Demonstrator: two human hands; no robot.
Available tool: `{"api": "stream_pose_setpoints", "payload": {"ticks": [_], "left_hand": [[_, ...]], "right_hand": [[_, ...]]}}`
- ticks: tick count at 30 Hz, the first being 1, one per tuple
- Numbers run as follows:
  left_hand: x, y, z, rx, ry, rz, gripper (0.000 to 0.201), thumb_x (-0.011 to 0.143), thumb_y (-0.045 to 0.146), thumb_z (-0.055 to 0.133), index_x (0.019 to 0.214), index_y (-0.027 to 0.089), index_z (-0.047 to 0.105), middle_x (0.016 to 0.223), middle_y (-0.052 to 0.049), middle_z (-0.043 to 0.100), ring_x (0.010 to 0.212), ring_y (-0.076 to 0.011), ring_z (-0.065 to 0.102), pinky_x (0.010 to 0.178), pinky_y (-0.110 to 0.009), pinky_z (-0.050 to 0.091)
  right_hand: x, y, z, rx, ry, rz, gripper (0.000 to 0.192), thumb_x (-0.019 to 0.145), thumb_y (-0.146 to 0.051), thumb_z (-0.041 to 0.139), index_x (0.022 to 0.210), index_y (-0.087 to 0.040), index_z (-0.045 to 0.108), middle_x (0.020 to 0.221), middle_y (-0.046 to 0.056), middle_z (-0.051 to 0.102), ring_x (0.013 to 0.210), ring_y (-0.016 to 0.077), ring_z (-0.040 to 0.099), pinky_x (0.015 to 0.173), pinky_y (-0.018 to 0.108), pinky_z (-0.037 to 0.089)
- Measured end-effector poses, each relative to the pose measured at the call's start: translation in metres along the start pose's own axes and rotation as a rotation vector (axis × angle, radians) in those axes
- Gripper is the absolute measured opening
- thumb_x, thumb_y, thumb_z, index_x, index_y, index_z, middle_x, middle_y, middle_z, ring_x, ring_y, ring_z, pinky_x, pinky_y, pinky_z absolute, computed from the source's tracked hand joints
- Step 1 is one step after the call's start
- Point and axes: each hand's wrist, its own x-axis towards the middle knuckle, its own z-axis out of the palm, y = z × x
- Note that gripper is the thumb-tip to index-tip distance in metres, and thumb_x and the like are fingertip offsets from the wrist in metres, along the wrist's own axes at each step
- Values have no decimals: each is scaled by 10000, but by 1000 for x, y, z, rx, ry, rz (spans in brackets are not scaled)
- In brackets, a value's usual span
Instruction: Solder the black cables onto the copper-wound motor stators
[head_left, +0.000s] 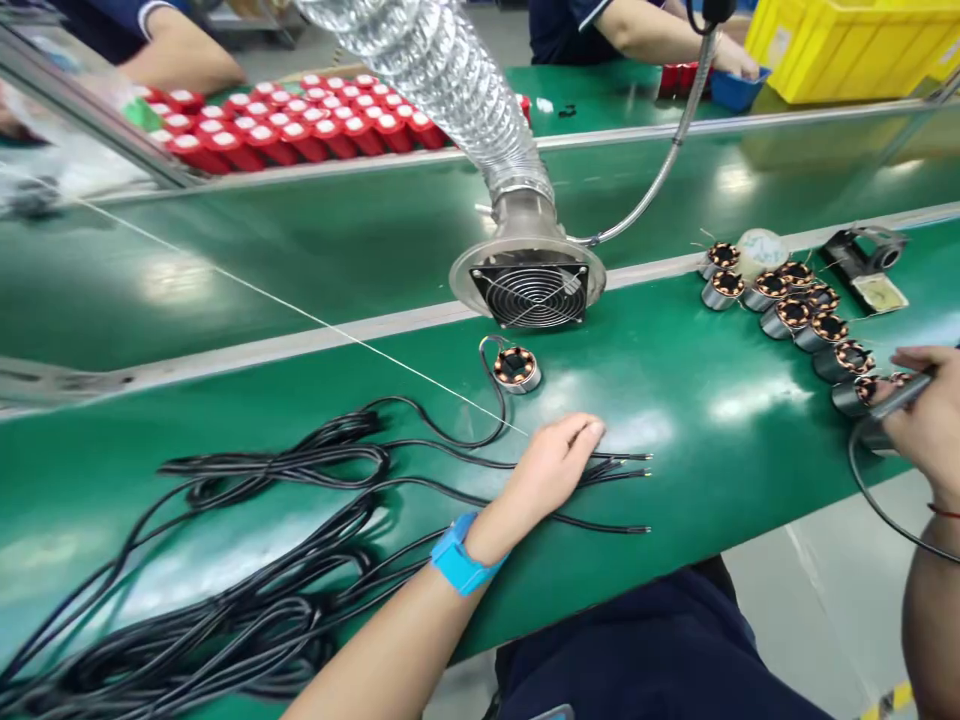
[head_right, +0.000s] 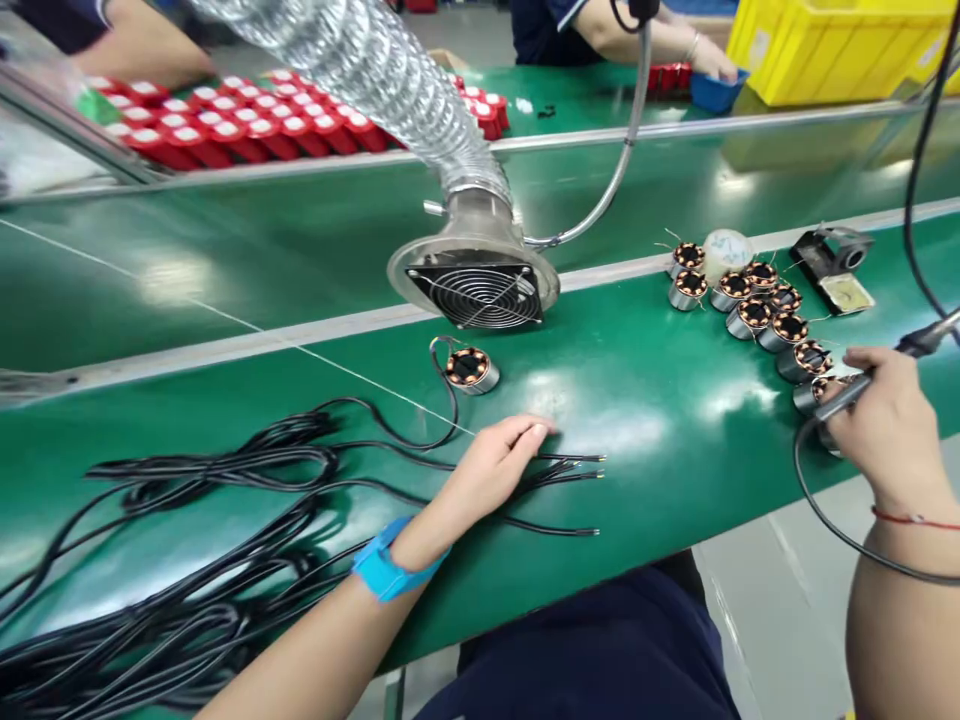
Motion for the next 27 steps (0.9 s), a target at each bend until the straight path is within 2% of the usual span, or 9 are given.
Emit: {"api": "stream_pose_setpoints", "payload": {"ticks": [3,5,8,11,14,18,21,24,27], "left_hand": [[2,-2,-10,58,25,-46,394,953,362,305,947,153,638,988,-74,672,938,-189,596,863,-309,424],[2,-2,-15,195,-52,-67,339,940,346,337,893,164,619,953,-71,654,905,-202,590,845,-332,420],[1,-1,-19,379,-182,-97,249,910,329,400,858,177,590,914,-61,625,829,-208,575,784,-345,412],[1,1,-19,420,-197,-111,247,915,310,379,874,180,585,940,-63,627,843,-208,579,784,-344,411],[1,2,-19,428,-197,-114,250,917,305,375,885,182,590,961,-65,637,853,-205,582,787,-341,412],[2,1,-20,425,-197,-112,242,914,299,382,883,184,592,955,-64,646,841,-196,581,782,-332,414],[2,-1,-20,427,-194,-92,231,913,297,387,875,184,586,922,-59,643,814,-188,575,761,-323,408],[3,-2,-18,430,-193,-78,217,913,302,399,863,186,575,890,-51,635,785,-182,571,730,-312,396],[3,-2,-16,431,-190,-71,206,913,308,415,852,188,570,871,-44,637,764,-177,571,706,-301,385]], "right_hand": [[-4,8,24,36,-38,17,436,689,-356,668,1074,-172,578,977,168,618,741,248,621,651,380,471],[-8,11,33,54,0,23,406,703,-401,618,1030,-165,567,932,167,609,768,279,617,689,412,475],[-16,13,34,97,96,54,457,676,-426,585,1047,-165,530,976,178,604,896,343,627,801,478,491],[-23,20,30,181,208,94,556,658,-396,574,1154,-172,455,1107,182,602,1002,337,641,896,492,500],[-28,30,28,284,255,124,610,671,-377,588,1213,-194,376,1188,180,607,1004,297,671,885,463,530],[-29,39,32,382,217,166,560,702,-392,602,1180,-234,357,1164,148,659,1049,269,674,898,451,528],[-24,38,37,379,181,222,522,669,-372,660,1103,-262,391,1054,140,709,1035,293,679,906,468,501],[-19,32,38,381,157,259,523,625,-308,701,1048,-279,394,974,155,726,1006,323,685,877,481,489],[-17,18,39,447,121,211,525,651,-311,686,1066,-273,367,969,157,724,986,313,691,875,471,493]]}}
